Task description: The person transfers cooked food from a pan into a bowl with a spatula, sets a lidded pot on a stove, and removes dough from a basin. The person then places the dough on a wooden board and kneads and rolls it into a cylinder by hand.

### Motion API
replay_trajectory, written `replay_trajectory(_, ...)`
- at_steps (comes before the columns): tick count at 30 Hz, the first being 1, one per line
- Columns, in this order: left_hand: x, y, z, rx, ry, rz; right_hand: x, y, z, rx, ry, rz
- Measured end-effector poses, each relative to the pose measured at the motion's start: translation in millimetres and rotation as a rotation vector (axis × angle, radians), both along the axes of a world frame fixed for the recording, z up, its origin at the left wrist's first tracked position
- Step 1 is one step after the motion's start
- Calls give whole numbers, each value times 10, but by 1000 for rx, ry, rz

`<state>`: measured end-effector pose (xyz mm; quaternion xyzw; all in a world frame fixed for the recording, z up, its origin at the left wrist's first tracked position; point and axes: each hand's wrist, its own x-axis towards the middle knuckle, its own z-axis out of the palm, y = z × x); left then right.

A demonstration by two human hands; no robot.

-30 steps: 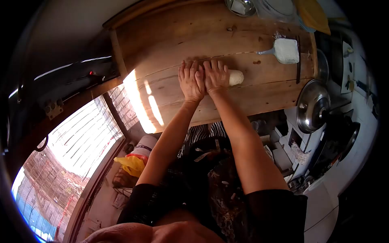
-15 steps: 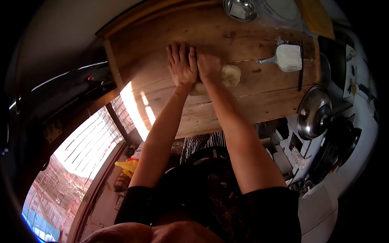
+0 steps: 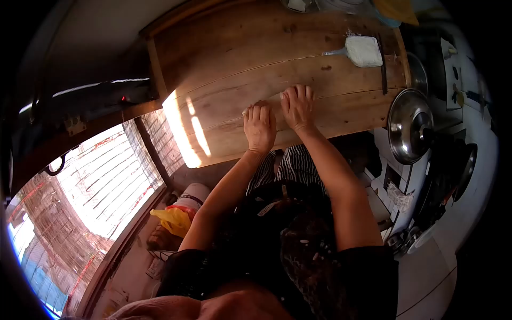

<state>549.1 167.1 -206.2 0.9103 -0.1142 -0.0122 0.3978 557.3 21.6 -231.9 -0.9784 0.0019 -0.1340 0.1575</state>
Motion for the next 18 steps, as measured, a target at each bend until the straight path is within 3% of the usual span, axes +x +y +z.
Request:
replay_trajectory(2, -55, -81, -108, 130, -297, 19, -105, 45, -110, 5, -65, -153)
replay_trajectory(5, 309, -68, -207, 222, -103, -23, 208, 87, -43, -117, 150, -180)
replay_trajectory(11, 1001, -165, -387, 262, -118, 3, 725, -29, -254, -190, 169, -132)
replay_trajectory(17, 1423, -213, -475, 324, -169, -15, 1062, -33, -320, -57, 151, -151)
replay_trajectory(18, 1496, -219, -470, 349, -55, -32, 1139, -22, -276, -31, 197, -177)
